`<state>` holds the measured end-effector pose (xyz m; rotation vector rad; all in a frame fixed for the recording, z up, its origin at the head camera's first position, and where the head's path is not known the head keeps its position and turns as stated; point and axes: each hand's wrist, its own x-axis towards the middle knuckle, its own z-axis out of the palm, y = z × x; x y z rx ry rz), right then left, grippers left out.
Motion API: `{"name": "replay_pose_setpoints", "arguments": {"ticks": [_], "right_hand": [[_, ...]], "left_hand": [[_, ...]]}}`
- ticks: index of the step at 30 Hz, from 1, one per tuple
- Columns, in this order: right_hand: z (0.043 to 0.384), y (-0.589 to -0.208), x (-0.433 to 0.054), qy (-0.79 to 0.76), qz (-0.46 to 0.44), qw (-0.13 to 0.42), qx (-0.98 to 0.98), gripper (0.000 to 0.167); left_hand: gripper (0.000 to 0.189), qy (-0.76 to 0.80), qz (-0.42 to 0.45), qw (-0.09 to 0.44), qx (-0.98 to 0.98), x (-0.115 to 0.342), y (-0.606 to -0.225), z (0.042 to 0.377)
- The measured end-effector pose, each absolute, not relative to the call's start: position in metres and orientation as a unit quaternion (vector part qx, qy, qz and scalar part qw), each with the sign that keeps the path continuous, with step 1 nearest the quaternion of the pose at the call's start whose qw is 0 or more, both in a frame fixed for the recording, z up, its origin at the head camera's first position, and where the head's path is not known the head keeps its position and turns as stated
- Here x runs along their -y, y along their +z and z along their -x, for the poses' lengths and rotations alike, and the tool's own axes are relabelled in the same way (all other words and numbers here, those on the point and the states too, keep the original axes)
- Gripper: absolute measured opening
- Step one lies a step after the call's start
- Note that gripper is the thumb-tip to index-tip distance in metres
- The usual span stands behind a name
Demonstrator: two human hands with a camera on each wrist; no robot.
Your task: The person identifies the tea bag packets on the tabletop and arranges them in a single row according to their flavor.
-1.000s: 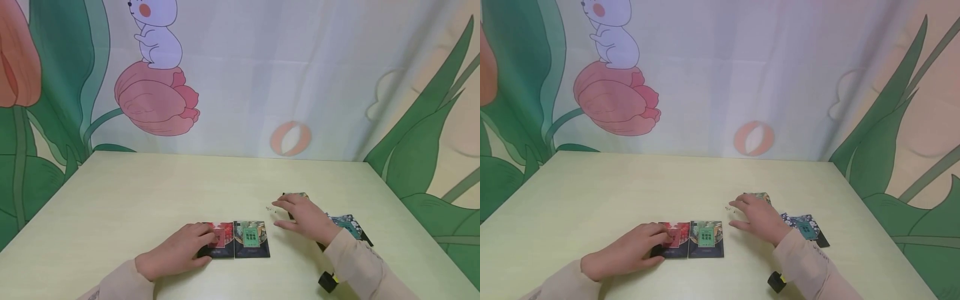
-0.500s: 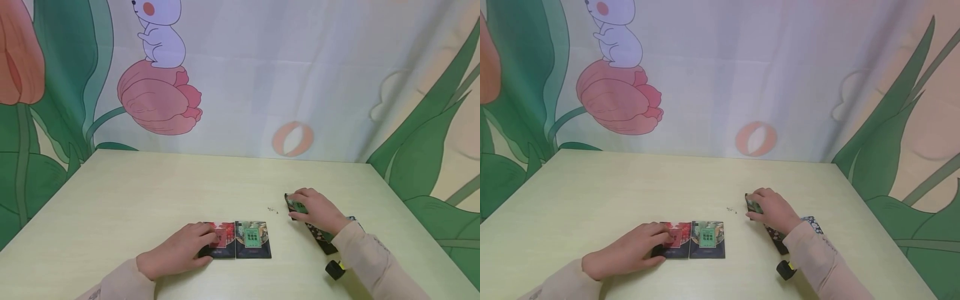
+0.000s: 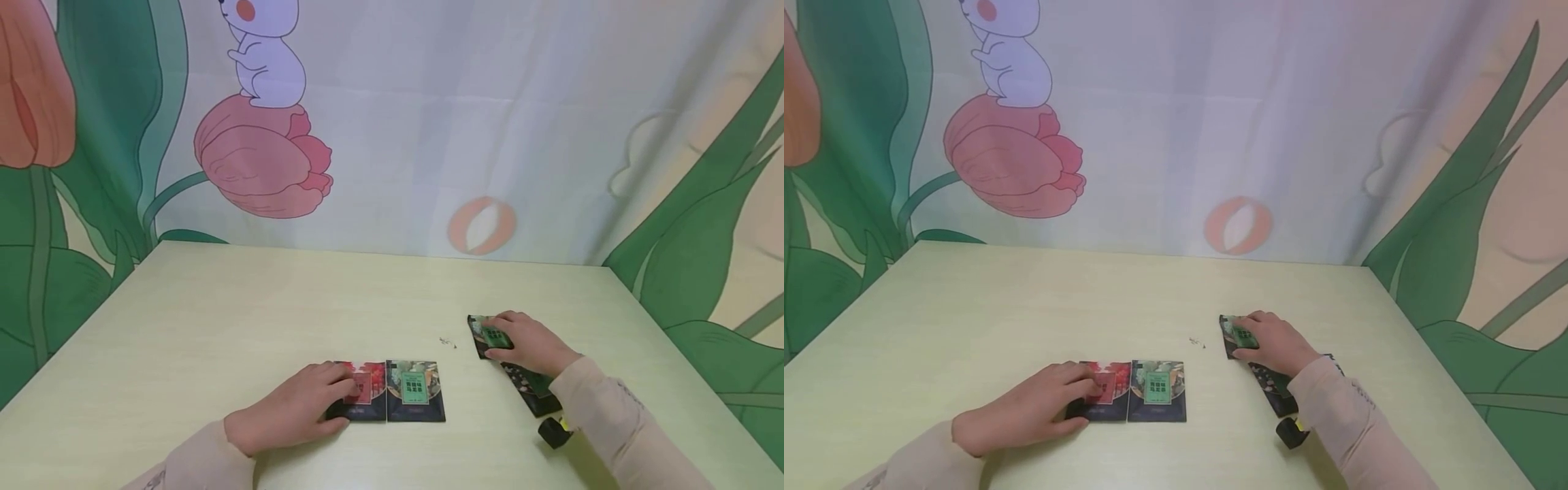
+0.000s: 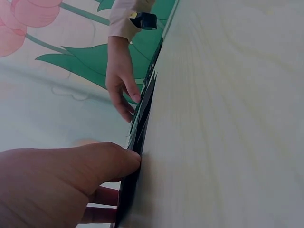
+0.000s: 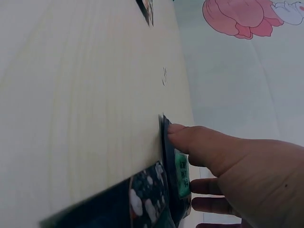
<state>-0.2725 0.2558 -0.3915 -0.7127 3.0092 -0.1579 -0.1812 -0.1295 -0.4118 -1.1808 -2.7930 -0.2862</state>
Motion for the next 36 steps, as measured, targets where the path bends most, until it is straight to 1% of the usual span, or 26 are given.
{"name": "replay_pose_setpoints", "arguments": {"ticks": [11, 17, 36], "right_hand": [[0.277, -0.388, -0.25, -0.044, 0.215, 0.054, -0.974, 0.059], [0.278, -0.387, -0.245, -0.04, 0.224, 0.056, -0.972, 0.059], [0.275, -0.387, -0.226, -0.031, 0.241, 0.066, -0.968, 0.059]], "left_hand": [[0.032, -0.097, 0.385, 0.048, 0.917, 0.13, -0.41, 0.181], [0.031, -0.098, 0.388, 0.056, 0.915, 0.13, -0.409, 0.18], [0.032, -0.092, 0.393, 0.053, 0.913, 0.129, -0.411, 0.181]]}}
